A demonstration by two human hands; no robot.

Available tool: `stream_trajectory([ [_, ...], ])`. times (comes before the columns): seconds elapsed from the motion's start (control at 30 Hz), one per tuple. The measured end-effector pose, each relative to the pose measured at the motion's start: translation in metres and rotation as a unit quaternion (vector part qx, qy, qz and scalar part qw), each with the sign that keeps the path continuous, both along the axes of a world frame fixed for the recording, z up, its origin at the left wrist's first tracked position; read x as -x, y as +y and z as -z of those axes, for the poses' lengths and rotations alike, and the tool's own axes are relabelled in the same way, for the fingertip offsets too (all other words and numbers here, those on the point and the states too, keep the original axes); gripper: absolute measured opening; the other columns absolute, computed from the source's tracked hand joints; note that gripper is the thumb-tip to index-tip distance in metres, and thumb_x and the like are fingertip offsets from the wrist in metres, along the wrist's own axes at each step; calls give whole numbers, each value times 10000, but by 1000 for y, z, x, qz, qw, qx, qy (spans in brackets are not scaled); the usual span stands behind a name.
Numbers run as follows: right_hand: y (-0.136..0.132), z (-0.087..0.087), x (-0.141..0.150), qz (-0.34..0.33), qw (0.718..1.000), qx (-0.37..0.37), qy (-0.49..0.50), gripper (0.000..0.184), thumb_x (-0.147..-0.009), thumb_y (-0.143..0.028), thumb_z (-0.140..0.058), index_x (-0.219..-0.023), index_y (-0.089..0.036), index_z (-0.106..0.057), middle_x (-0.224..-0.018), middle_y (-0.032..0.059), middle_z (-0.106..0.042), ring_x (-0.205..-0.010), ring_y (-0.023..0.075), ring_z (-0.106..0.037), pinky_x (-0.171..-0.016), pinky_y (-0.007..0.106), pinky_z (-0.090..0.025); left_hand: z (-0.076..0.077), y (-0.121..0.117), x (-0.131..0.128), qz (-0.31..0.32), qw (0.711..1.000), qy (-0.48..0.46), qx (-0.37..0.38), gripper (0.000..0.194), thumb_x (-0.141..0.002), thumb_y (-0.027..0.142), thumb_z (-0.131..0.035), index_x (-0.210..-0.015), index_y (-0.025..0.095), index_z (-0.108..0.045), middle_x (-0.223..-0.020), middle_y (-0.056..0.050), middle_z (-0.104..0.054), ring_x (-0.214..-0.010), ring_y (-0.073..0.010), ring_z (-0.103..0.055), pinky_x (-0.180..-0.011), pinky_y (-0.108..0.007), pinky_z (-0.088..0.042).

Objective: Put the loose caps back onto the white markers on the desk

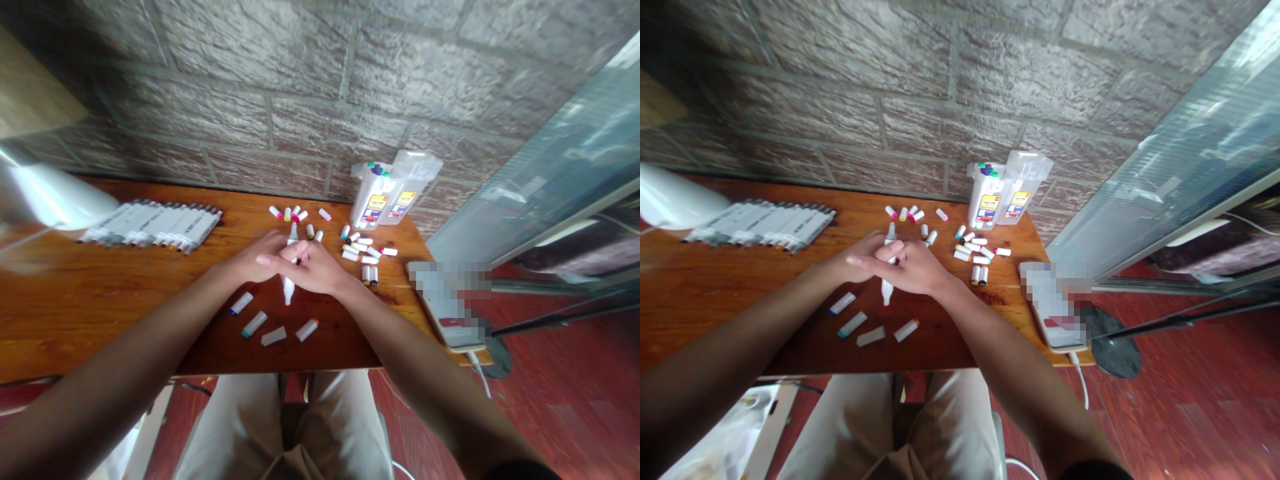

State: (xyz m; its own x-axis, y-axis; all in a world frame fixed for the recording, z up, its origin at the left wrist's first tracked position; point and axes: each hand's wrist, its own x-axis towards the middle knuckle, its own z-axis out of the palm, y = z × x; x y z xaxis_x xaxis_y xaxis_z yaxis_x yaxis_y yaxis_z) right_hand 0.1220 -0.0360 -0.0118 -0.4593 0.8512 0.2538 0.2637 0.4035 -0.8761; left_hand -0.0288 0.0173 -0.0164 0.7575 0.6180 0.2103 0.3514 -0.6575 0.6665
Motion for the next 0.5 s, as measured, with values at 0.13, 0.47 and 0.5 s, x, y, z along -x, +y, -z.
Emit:
stream_trajectory([
  [0.13,2,2,-1,2,1000,-2,-9,515,-870,-591,-616,-614,-166,-479,-644,-31,-457,-655,89,-455,-618,216,-357,0,-1,1,-15,999,33,10,561,-996,526,-269,-611,158,-449,-605,-8,-514,-580,-99,-418,-571,-247,-309],
  [0.47,2,2,-2,6,999,-11,-52,500,-909,-583,-584,-664,-148,-615,-653,-20,-570,-655,85,-529,-659,201,-414,6,0,2,-32,998,46,41,641,-980,608,-245,-605,157,-502,-549,-1,-524,-547,-103,-402,-577,-248,-326],
  [0.5,2,1,-2,11,998,-7,-59,509,-907,-589,-587,-659,-146,-622,-648,-20,-577,-650,83,-531,-657,200,-414,6,0,2,-34,997,49,48,657,-984,618,-238,-611,153,-513,-539,-2,-525,-546,-103,-403,-582,-249,-329],
])
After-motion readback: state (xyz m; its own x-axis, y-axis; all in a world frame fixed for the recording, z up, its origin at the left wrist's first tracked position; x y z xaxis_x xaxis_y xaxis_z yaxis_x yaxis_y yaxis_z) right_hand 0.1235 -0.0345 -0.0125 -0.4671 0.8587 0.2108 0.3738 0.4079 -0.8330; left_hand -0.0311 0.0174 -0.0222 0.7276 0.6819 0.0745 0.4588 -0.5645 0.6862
